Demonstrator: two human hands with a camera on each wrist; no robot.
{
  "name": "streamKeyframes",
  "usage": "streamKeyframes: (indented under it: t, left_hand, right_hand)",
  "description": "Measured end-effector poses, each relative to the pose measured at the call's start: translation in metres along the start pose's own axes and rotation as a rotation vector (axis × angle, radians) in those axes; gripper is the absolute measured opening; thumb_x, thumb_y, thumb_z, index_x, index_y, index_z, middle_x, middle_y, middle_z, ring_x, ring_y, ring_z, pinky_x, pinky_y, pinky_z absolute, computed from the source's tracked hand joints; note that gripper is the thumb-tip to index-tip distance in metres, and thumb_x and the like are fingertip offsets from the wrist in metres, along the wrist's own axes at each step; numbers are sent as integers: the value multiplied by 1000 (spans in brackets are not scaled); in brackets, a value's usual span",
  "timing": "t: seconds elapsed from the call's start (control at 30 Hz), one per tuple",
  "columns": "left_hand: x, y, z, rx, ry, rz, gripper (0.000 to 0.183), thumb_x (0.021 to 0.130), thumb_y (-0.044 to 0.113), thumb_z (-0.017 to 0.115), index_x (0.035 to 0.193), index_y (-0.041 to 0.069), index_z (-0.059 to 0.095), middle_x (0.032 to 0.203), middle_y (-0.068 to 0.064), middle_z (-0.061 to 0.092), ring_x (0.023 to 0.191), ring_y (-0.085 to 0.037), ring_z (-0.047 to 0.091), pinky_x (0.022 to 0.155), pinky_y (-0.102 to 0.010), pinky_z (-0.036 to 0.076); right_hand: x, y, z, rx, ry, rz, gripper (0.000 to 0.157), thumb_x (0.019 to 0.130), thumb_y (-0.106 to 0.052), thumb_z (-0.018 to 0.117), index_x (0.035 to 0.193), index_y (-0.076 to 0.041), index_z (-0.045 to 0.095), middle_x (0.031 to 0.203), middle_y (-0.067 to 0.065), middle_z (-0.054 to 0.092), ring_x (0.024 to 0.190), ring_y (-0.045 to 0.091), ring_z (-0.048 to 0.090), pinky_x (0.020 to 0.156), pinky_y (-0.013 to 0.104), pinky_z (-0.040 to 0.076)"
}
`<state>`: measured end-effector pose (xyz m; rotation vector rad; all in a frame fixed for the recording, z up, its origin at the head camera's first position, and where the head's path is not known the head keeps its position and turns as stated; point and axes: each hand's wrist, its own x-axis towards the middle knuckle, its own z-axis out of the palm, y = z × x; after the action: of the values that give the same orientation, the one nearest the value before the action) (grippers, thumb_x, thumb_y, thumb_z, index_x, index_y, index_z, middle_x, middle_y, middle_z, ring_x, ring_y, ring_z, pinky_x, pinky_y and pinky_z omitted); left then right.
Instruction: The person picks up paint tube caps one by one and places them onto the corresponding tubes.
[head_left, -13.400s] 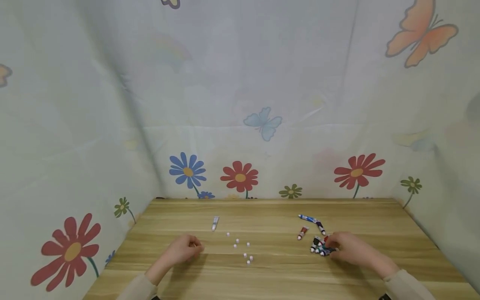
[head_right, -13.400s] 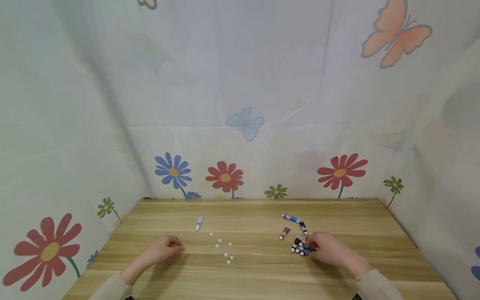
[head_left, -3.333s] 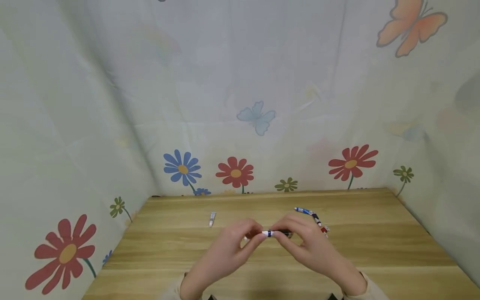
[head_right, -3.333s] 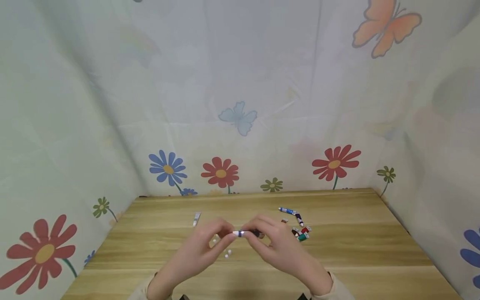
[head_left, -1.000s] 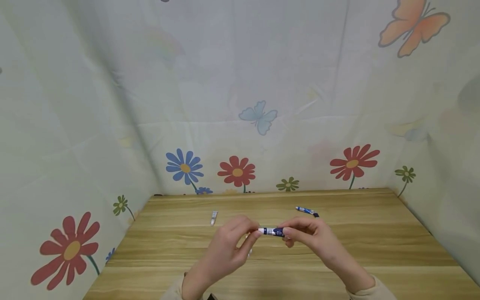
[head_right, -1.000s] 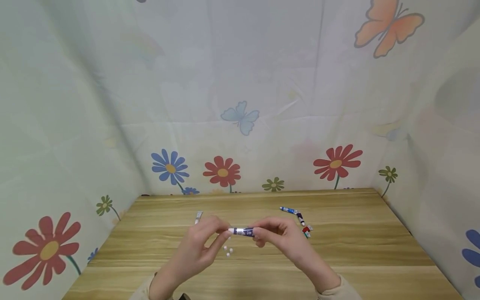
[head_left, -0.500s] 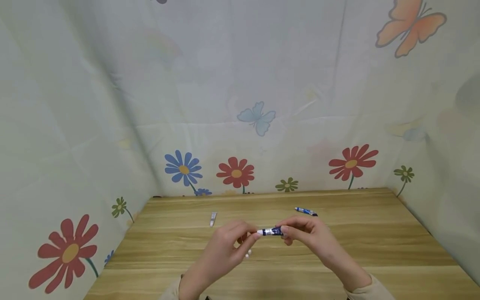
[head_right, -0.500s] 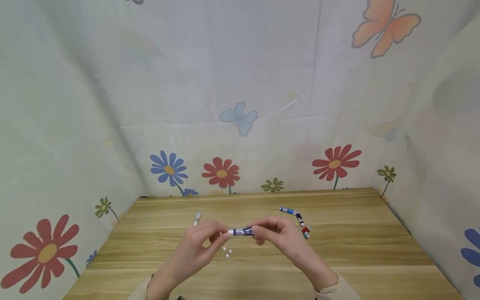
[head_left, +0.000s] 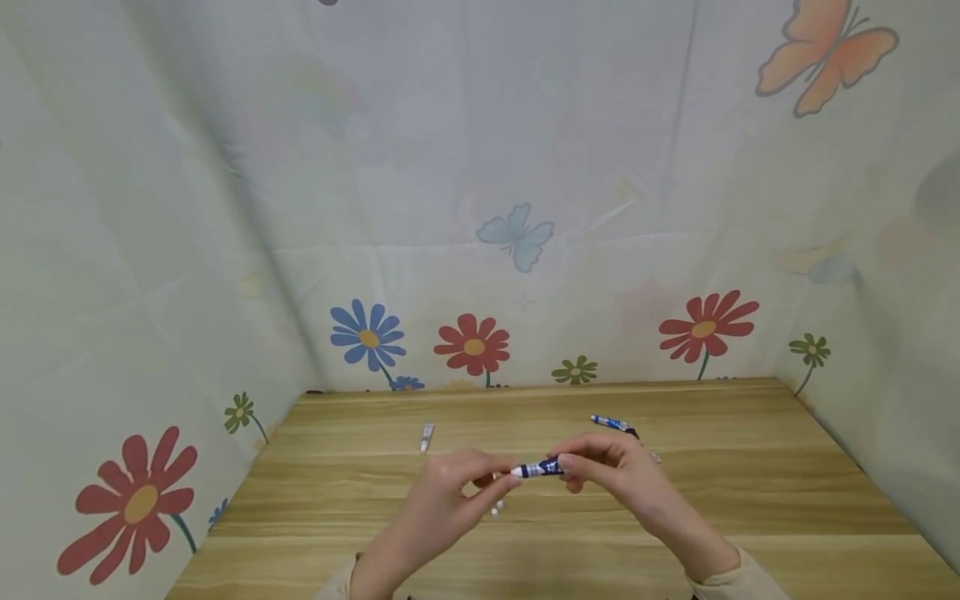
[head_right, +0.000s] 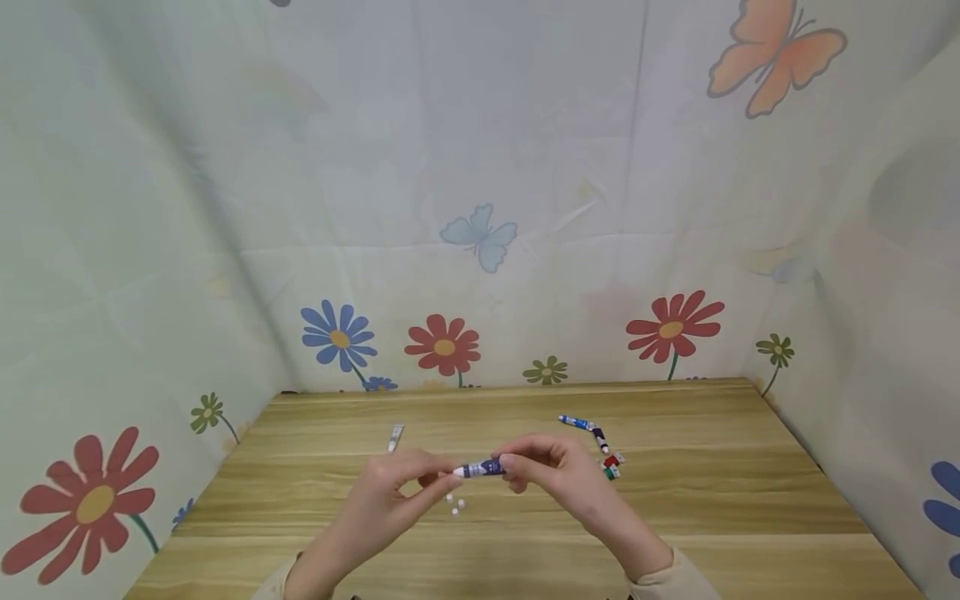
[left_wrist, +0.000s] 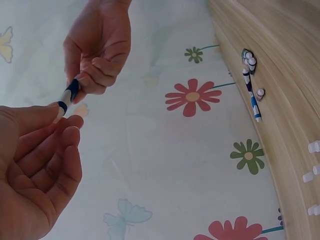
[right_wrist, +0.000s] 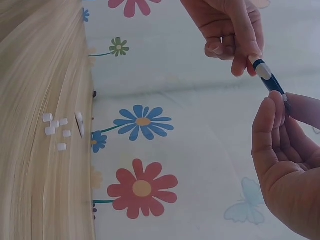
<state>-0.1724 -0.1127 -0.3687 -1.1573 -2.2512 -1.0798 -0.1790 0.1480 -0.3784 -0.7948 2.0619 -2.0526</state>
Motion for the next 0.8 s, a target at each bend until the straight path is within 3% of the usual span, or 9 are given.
streamKeyframes:
  t: [0.17,0.43,0.57,0.8]
  left_hand:
    - [-2,1,0,-4,-7,13,14,96,21,70,106,14,78,95,8,75,74,3,62,66,-16,54]
    - [-6,1,0,-20,25,-72,15,95,24,72,106,16,78,94,8,74,76,-1,64,65,-20,55]
    - [-7,0,1,3,31,-102,14,95,25,72,104,16,79,92,8,74,76,-1,63,60,-18,54]
    - [-8,-4,4,33,45,-94,14,95,24,72,103,15,79,92,7,74,77,-2,63,61,-16,53]
  right_hand:
    - [1,2,2,0,-9,-11,28,101,-15,62,112,10,68,87,1,69,74,12,63,74,32,57]
    - [4,4,4,8,-30,-31,27,102,-12,61,113,11,67,88,4,68,75,13,62,74,33,57]
    - [5,4,6,-10,-16,-12,27,102,-15,62,114,8,69,87,7,68,75,14,62,75,34,56]
    - [6,6,7,-22,18,39,29,101,-19,64,116,6,69,91,12,70,76,15,63,76,34,56]
